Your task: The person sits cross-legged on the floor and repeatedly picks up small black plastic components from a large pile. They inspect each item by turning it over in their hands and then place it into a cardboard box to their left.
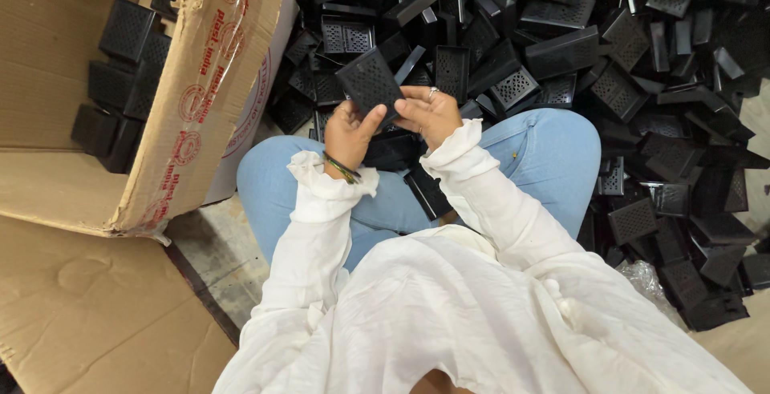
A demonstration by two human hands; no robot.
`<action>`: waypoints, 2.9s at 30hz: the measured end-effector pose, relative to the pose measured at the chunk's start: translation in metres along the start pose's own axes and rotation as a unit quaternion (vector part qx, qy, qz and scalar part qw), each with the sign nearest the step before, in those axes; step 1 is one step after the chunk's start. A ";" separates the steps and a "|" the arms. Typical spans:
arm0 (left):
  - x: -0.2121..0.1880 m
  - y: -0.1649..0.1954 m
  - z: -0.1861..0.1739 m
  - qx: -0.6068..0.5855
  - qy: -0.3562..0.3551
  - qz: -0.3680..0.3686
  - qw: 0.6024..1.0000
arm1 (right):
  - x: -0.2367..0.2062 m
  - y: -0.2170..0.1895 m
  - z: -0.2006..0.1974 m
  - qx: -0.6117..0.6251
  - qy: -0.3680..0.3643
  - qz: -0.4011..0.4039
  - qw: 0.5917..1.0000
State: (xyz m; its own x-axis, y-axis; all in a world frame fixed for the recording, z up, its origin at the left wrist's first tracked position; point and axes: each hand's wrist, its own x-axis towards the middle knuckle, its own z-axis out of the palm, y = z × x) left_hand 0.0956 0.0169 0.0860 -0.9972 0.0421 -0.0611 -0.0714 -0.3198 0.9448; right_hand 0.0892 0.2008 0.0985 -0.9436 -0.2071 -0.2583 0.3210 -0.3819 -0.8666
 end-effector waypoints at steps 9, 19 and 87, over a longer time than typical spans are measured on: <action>0.055 0.129 -0.076 0.046 0.211 0.190 0.958 | 0.031 -0.036 -0.069 -0.629 0.149 -0.191 0.738; 0.045 0.046 -0.073 -0.135 -0.089 0.105 0.981 | 0.044 -0.005 -0.088 -0.584 0.162 -0.090 0.790; 0.044 -0.059 -0.003 -0.124 -0.026 -0.087 0.988 | 0.006 -0.003 0.017 -0.475 0.027 -0.321 0.819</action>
State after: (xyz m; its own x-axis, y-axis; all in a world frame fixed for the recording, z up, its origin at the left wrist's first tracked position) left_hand 0.0563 0.0344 0.0268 -0.9674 0.1633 -0.1937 -0.2515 -0.5257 0.8127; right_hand 0.0837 0.1848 0.1064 -0.9035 -0.1891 0.3845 -0.4266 0.4824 -0.7651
